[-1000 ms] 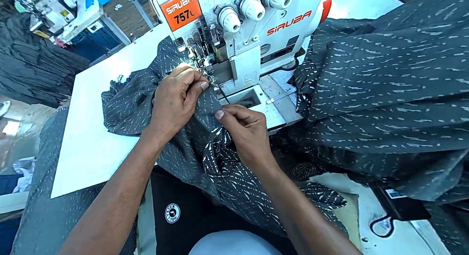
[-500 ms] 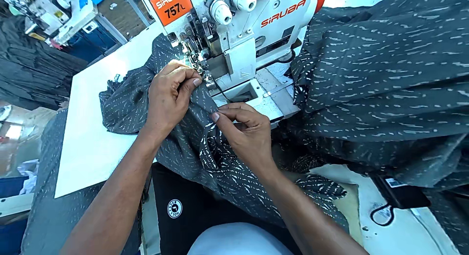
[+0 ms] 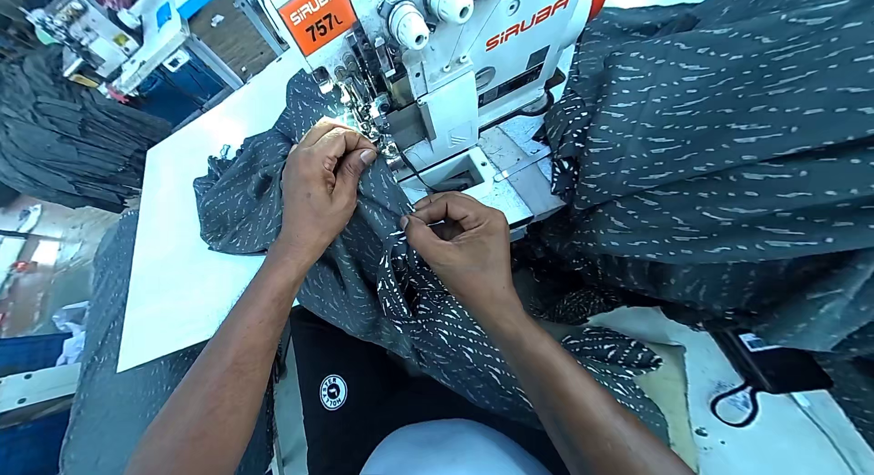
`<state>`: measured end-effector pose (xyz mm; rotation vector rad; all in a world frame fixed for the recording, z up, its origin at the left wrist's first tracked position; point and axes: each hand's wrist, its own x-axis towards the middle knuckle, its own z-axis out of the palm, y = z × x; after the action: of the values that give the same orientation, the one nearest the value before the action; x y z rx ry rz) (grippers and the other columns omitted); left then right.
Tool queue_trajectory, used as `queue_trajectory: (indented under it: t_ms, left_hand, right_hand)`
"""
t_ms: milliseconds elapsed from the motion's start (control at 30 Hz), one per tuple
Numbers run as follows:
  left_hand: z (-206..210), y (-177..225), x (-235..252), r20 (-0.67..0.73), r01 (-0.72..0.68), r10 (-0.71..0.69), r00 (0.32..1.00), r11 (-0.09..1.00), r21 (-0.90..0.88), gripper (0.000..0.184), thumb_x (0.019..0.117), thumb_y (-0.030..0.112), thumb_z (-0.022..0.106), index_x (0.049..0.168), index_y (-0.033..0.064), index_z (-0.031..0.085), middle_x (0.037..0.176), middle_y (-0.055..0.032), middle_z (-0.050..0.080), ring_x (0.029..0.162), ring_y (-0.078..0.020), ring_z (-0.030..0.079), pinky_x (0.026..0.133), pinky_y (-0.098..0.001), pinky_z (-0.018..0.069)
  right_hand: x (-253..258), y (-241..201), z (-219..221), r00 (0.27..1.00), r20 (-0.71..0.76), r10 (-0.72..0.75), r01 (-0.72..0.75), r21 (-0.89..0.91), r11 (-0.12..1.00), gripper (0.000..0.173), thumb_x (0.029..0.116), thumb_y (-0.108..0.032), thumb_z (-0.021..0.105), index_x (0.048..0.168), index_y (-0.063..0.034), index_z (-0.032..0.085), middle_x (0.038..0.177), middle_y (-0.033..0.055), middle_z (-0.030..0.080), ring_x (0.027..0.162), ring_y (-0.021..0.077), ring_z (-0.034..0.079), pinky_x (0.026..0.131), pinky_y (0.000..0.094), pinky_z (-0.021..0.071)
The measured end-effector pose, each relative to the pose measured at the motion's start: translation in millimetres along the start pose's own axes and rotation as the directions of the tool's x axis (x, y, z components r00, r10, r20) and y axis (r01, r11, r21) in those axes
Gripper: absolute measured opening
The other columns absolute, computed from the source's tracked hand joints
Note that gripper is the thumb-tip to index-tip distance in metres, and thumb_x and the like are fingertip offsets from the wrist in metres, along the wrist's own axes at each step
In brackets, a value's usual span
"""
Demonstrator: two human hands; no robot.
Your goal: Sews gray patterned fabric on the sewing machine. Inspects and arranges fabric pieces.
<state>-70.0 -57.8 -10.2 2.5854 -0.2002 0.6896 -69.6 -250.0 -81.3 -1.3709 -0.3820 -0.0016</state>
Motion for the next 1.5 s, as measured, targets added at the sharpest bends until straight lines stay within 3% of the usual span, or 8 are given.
queue_trajectory:
  t_ms: [167, 400, 800, 933, 1033, 1133, 1367, 1500]
  left_hand:
    - [0, 5, 1, 0.006, 0.026, -0.025, 1.0, 0.999, -0.025, 0.016, 0.1024, 0.019, 0.061, 0.1, 0.009, 0.073, 0.099, -0.0021, 0.066, 0.091, -0.0077, 0.061, 0.082, -0.0255, 0.0491]
    - [-5, 1, 1, 0.063, -0.052, 0.047, 0.997, 0.996, 0.067, 0.02, 0.1034, 0.024, 0.06, 0.101, 0.0127, 0.076, 0.11, -0.0033, 0.071, 0.106, -0.0157, 0.064, 0.094, -0.0428, 0.0472]
    - [-19, -1, -6, 0.116, -0.191, 0.173, 0.978, 0.966, 0.173, 0.022, 0.1041, 0.017, 0.058, 0.11, 0.0123, 0.078, 0.109, -0.0085, 0.07, 0.102, -0.0219, 0.062, 0.089, -0.0387, 0.0485]
    - [-19, 10, -12, 0.112, -0.216, 0.191, 0.975, 0.935, 0.283, 0.026, 0.1031, 0.007, 0.054, 0.114, 0.0101, 0.078, 0.109, -0.0122, 0.071, 0.104, -0.0267, 0.064, 0.09, -0.0401, 0.0503]
    - [-15, 18, -19, 0.074, -0.185, 0.17, 0.983, 0.925, 0.333, 0.028, 0.1019, 0.002, 0.053, 0.114, 0.0098, 0.077, 0.109, -0.0124, 0.071, 0.106, -0.0265, 0.064, 0.092, -0.0374, 0.0517]
    - [-14, 22, -22, 0.064, -0.147, 0.133, 0.989, 0.928, 0.341, 0.029, 0.1018, 0.002, 0.052, 0.114, 0.01, 0.077, 0.111, -0.0119, 0.07, 0.108, -0.0267, 0.064, 0.092, -0.0372, 0.0519]
    - [-10, 34, -22, 0.062, -0.068, 0.049, 0.997, 0.93, 0.36, 0.033, 0.0994, -0.001, 0.05, 0.115, 0.011, 0.076, 0.112, -0.0106, 0.07, 0.108, -0.0274, 0.062, 0.091, -0.0374, 0.0514]
    - [-13, 45, -14, 0.084, 0.012, -0.047, 0.995, 0.926, 0.378, 0.026, 0.1017, 0.014, 0.052, 0.112, 0.0128, 0.076, 0.101, -0.0069, 0.067, 0.097, -0.0231, 0.063, 0.08, -0.0371, 0.0524]
  right_hand:
    - [1, 1, 4, 0.999, 0.004, 0.042, -0.042, -0.002, 0.999, 0.007, 0.0824, -0.008, 0.075, 0.077, -0.0109, 0.071, 0.086, 0.0008, 0.071, 0.063, 0.0081, 0.063, 0.053, 0.0225, 0.0539]
    - [0, 2, 4, 0.996, 0.008, 0.085, -0.085, -0.012, 0.996, 0.007, 0.0827, -0.009, 0.074, 0.077, -0.0114, 0.071, 0.081, -0.0001, 0.07, 0.061, 0.0083, 0.063, 0.052, 0.0235, 0.0532]
    - [5, -2, -2, 0.994, 0.034, 0.102, -0.103, 0.013, 0.995, 0.011, 0.0828, -0.009, 0.077, 0.075, -0.0114, 0.069, 0.076, -0.0003, 0.07, 0.058, 0.0087, 0.062, 0.049, 0.0236, 0.0513]
    - [9, -4, -4, 0.962, 0.089, 0.259, -0.27, 0.149, 0.951, 0.016, 0.0816, -0.005, 0.077, 0.074, -0.0096, 0.064, 0.072, 0.0019, 0.065, 0.058, 0.009, 0.057, 0.05, 0.0226, 0.0461]
    - [14, -9, -5, 0.856, 0.26, 0.447, -0.515, 0.338, 0.788, 0.02, 0.0827, 0.0, 0.073, 0.1, -0.0048, 0.064, 0.076, 0.0054, 0.063, 0.063, 0.0092, 0.058, 0.057, 0.0229, 0.0497]
    - [21, -8, -8, 0.779, 0.466, 0.419, -0.612, 0.426, 0.666, 0.041, 0.088, -0.003, 0.066, 0.129, -0.0019, 0.061, 0.092, 0.0113, 0.068, 0.074, 0.0122, 0.064, 0.065, 0.0264, 0.0547]
    - [34, -3, -10, 0.72, 0.636, 0.279, -0.633, 0.436, 0.639, 0.051, 0.088, -0.004, 0.05, 0.138, -0.0051, 0.059, 0.116, 0.0128, 0.069, 0.094, 0.014, 0.07, 0.079, 0.0301, 0.06]
    - [38, 0, -10, 0.723, 0.635, 0.274, -0.609, 0.397, 0.686, 0.051, 0.0871, -0.003, 0.049, 0.137, -0.0053, 0.061, 0.115, 0.0116, 0.07, 0.093, 0.0124, 0.069, 0.076, 0.0285, 0.0592]
